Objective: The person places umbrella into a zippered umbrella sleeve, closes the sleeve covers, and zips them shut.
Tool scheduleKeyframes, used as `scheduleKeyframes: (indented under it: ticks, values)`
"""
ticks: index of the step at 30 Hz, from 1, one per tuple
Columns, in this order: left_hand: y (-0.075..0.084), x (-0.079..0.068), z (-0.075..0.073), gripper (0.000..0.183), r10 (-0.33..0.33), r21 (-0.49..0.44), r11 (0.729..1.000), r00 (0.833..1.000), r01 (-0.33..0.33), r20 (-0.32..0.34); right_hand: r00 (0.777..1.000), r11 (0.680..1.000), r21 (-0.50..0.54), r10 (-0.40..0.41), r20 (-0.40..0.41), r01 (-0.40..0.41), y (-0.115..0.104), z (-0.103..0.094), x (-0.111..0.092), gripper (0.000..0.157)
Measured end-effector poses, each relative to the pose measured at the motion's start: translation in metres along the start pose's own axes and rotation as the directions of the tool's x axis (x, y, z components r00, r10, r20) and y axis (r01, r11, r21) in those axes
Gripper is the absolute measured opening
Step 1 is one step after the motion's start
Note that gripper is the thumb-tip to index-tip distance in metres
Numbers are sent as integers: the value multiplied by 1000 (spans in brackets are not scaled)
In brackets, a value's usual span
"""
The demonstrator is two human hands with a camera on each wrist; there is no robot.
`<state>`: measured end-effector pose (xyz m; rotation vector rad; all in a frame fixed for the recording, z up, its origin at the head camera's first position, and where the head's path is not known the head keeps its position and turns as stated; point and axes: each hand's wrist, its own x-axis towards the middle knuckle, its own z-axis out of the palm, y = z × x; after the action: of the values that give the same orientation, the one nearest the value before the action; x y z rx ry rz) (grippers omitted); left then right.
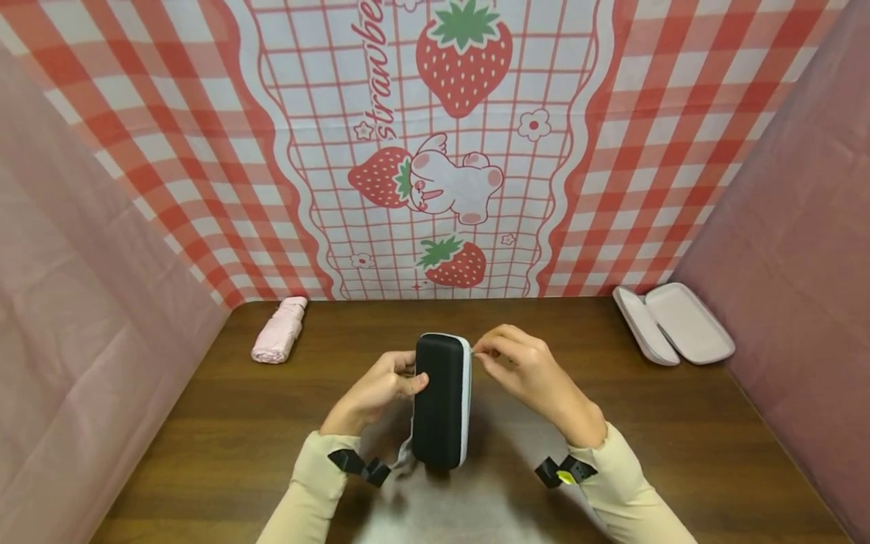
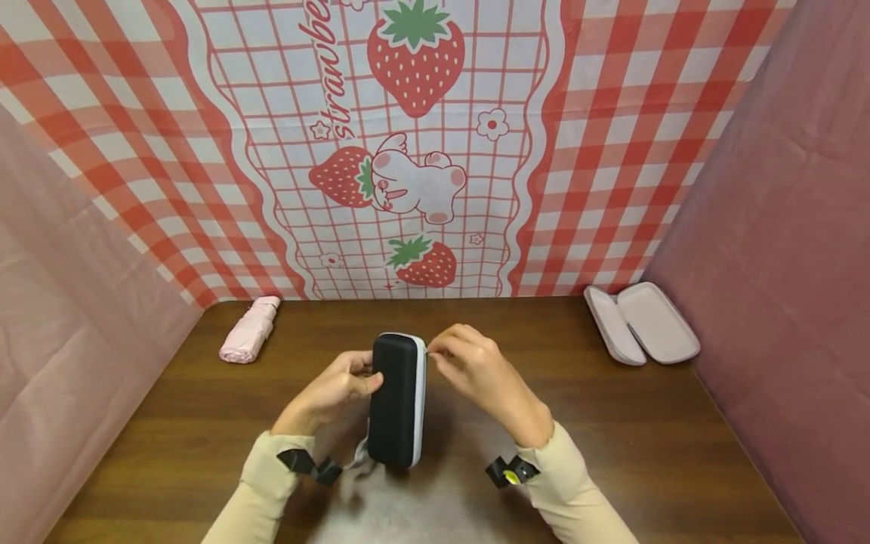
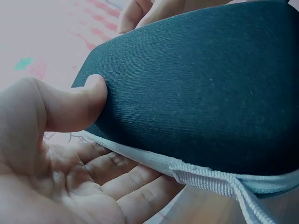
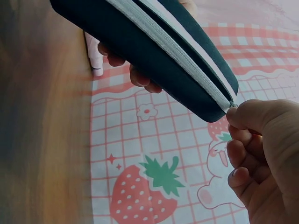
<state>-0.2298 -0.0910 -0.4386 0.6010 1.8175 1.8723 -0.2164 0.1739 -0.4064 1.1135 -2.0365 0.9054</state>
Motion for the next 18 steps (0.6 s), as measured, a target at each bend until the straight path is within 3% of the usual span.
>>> scheduleKeyframes:
  ticks: [12, 18]
  values:
    - [-4, 2, -2, 42, -44, -60, 997, 999, 44, -5, 999, 999, 38, 24, -28, -23, -2, 6, -7, 2]
    - [-8, 2, -4, 42, -51, -97, 994, 999, 51, 0, 999, 998, 56, 42, -27, -40, -4, 9, -8, 17]
